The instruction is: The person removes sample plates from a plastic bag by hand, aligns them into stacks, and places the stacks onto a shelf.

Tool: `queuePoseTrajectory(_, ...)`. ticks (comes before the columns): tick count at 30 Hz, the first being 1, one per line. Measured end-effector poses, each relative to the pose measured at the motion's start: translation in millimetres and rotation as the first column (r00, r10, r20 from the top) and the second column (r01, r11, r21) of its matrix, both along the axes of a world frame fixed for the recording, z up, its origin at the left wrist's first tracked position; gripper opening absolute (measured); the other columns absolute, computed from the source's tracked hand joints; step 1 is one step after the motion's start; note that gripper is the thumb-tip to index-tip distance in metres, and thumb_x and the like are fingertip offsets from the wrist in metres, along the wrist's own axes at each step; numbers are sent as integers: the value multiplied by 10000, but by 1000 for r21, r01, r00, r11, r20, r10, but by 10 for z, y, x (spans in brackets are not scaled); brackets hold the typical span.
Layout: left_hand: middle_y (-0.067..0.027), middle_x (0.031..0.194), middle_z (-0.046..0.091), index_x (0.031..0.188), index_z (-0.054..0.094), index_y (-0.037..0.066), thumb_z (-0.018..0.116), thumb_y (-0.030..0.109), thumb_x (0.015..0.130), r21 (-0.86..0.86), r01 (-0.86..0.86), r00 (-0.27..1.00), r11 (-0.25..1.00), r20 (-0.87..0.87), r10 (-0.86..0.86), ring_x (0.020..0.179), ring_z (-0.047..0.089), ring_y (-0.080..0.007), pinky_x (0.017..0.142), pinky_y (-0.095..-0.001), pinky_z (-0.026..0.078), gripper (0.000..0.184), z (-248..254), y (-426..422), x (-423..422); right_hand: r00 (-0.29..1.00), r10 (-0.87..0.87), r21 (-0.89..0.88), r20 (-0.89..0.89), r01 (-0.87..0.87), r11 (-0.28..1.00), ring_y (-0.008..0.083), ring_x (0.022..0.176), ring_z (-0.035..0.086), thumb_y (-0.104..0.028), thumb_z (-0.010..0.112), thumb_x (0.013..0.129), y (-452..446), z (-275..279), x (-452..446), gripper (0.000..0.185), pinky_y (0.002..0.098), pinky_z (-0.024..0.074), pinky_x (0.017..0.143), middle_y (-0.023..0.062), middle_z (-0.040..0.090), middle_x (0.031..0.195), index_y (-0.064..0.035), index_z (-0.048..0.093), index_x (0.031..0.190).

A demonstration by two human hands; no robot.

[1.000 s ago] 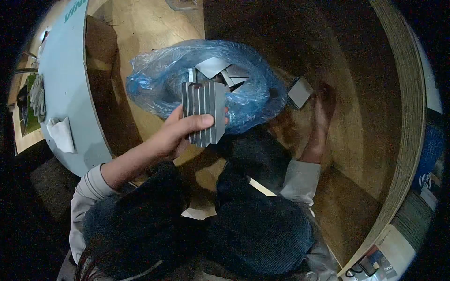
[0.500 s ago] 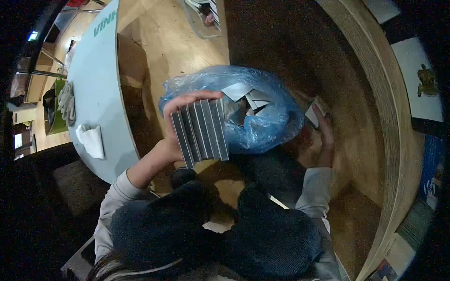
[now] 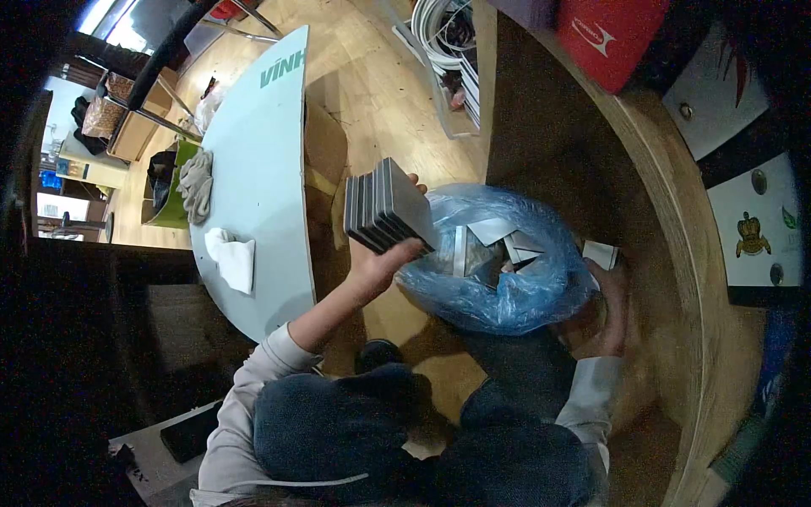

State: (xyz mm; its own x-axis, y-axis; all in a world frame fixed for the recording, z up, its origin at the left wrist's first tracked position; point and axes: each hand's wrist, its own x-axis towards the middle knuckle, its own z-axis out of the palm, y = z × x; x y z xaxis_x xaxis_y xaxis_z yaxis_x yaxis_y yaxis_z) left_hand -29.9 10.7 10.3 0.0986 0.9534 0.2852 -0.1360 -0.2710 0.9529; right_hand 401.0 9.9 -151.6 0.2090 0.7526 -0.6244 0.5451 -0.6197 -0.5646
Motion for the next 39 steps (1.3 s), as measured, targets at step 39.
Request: queuePoseTrajectory(39, -136, 1326, 287, 1354, 159, 42, 787, 301, 611, -532, 478, 861, 698, 129, -491, 1218, 310, -267, 1007, -388, 270, 1007, 457, -304, 261, 315, -122, -76, -941, 154, 985, 229, 1150, 428, -225, 842, 438, -947, 729, -1408, 1049, 385, 326, 972, 132, 452, 1247, 9, 302, 1306)
